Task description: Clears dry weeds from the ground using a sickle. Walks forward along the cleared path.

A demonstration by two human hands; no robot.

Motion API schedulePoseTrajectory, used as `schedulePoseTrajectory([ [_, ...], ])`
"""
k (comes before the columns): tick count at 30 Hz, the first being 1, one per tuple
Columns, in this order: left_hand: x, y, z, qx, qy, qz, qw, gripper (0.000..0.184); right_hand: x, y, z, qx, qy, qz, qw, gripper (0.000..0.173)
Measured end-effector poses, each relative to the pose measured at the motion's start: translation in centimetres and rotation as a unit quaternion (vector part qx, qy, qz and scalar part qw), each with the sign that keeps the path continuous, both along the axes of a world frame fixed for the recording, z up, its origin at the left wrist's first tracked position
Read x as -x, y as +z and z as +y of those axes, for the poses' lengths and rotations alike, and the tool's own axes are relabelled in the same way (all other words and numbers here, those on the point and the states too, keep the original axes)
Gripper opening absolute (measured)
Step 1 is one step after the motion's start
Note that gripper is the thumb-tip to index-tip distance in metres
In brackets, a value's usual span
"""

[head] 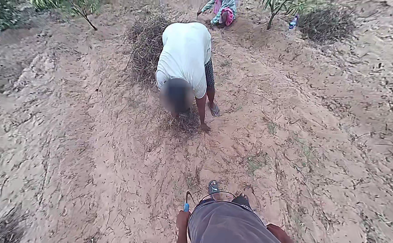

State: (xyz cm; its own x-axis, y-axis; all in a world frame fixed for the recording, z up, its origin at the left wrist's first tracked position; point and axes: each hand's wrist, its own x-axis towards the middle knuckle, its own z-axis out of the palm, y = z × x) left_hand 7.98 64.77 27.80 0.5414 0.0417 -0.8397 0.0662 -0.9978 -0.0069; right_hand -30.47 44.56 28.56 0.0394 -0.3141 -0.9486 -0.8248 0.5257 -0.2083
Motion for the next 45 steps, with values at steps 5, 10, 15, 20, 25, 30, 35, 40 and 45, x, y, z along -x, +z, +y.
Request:
schedulePoseTrajectory([
  [5,0.1,-0.3,0.2,0.003,0.022,-0.005,1.000,0.047,0.6,-1.5,-1.6,0.003,-0.009,0.013,1.000,0.036],
  [10,-0.5,-0.9,0.2,0.014,0.035,-0.002,0.999,0.046,-1.0,-1.0,-3.9,0.029,-0.012,-0.012,0.999,0.035],
  [15,-0.1,-0.5,-0.1,0.023,0.042,-0.001,0.999,0.047,-2.3,-0.4,-4.6,0.041,0.002,-0.013,0.999,0.039],
  [20,0.5,0.1,-0.2,0.023,0.046,0.007,0.999,0.048,-1.9,-0.6,-4.3,0.023,0.036,-0.006,0.999,0.036],
  [25,0.5,-0.8,0.6,0.030,0.055,0.015,0.998,0.050,-1.6,1.1,-4.0,0.021,0.065,-0.002,0.998,0.034],
  [30,0.6,-1.1,1.0,0.029,0.082,0.011,0.996,0.048,-1.6,0.7,-5.1,0.027,0.074,0.004,0.997,0.036],
  [35,0.2,-0.9,0.6,0.030,0.092,0.012,0.995,0.045,-2.0,-0.4,-6.5,0.029,0.065,-0.001,0.997,0.035],
  [40,-0.7,-0.8,0.1,0.032,0.090,0.017,0.995,0.043,-2.9,0.5,-6.7,0.027,0.072,-0.006,0.997,0.036],
  [45,-1.0,-1.1,0.3,0.040,0.094,0.019,0.995,0.043,-3.1,0.7,-5.5,0.027,0.059,-0.010,0.998,0.037],
])
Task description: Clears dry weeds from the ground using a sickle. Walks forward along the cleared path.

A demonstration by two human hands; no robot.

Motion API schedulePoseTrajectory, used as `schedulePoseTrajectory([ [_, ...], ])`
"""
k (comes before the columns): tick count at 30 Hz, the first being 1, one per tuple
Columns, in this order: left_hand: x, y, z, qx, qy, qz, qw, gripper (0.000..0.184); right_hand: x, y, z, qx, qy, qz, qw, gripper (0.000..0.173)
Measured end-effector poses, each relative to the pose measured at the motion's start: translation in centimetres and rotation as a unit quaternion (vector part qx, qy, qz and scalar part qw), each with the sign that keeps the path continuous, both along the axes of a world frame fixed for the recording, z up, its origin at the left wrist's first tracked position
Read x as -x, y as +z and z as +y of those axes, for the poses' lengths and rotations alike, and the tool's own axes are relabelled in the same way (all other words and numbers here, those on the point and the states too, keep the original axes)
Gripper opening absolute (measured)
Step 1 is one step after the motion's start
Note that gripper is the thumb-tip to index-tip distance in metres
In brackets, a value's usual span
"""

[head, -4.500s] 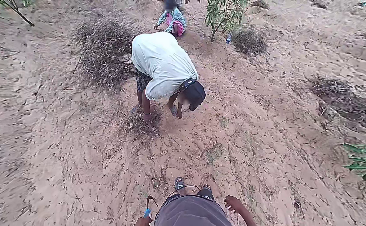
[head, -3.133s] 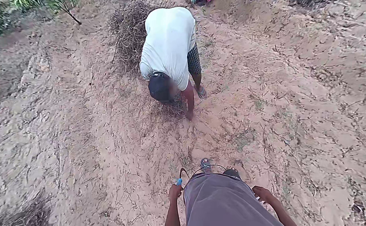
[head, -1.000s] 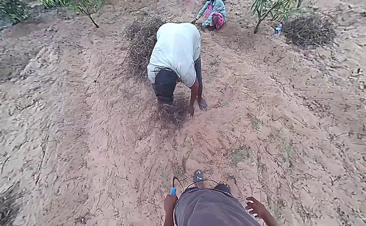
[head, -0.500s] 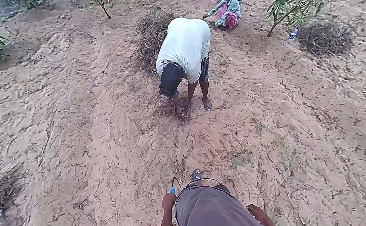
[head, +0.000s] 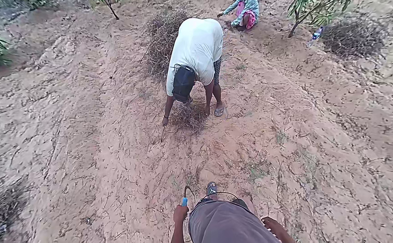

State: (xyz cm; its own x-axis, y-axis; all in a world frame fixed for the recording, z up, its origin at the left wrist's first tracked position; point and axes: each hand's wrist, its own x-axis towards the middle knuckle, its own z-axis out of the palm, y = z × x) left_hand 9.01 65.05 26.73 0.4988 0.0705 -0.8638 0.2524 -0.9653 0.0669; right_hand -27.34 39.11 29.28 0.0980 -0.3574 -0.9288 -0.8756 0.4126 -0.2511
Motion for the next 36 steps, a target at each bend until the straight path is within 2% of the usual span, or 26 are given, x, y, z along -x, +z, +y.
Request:
schedulePoseTrajectory([
  [7,0.8,0.8,-0.4,-0.004,-0.008,0.001,1.000,0.044,0.3,0.4,2.0,-0.005,0.022,0.003,1.000,0.035],
  [10,1.5,-0.5,0.0,-0.007,-0.017,-0.003,1.000,0.047,0.6,0.9,2.2,0.005,0.005,0.001,1.000,0.036],
  [20,1.9,-1.2,1.0,-0.001,0.019,0.005,1.000,0.046,0.7,0.2,0.6,-0.005,0.011,0.004,1.000,0.036],
  [31,0.5,-0.7,1.3,-0.011,0.026,0.005,1.000,0.042,-1.3,1.3,0.2,0.008,0.030,-0.006,1.000,0.036],
  [36,0.3,0.0,0.7,-0.002,0.032,0.000,0.999,0.042,-1.5,0.3,-0.6,0.003,0.043,0.002,0.999,0.036],
])
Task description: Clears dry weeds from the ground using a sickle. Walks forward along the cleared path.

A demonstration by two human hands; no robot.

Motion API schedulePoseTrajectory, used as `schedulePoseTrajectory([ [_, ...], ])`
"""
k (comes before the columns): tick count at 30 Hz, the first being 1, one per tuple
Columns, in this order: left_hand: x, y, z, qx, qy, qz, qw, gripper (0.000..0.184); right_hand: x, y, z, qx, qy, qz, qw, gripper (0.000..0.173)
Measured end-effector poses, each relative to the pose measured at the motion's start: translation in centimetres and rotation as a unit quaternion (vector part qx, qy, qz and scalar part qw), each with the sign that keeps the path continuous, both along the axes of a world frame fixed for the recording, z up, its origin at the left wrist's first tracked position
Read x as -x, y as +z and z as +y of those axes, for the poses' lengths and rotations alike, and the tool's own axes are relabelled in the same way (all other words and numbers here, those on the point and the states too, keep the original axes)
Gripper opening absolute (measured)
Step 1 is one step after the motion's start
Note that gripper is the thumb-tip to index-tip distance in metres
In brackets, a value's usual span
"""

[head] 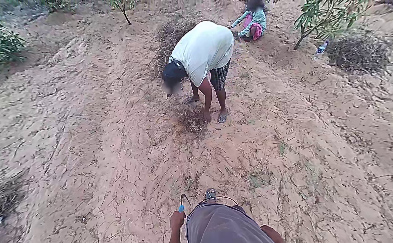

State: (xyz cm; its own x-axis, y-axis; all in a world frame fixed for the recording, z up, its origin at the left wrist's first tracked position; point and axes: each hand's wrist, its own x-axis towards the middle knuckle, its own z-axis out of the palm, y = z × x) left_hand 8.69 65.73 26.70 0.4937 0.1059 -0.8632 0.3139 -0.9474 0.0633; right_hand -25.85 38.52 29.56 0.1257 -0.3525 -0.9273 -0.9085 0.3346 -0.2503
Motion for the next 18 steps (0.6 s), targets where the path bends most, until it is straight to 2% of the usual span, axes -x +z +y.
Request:
schedulePoseTrajectory([
  [4,0.0,0.9,-0.5,0.007,-0.011,0.001,1.000,0.043,-0.6,0.8,-0.5,0.000,0.001,-0.007,1.000,0.037],
  [18,0.7,0.2,0.2,-0.002,-0.012,0.008,1.000,0.043,-0.6,-0.3,-0.3,-0.005,0.014,-0.009,1.000,0.037],
])
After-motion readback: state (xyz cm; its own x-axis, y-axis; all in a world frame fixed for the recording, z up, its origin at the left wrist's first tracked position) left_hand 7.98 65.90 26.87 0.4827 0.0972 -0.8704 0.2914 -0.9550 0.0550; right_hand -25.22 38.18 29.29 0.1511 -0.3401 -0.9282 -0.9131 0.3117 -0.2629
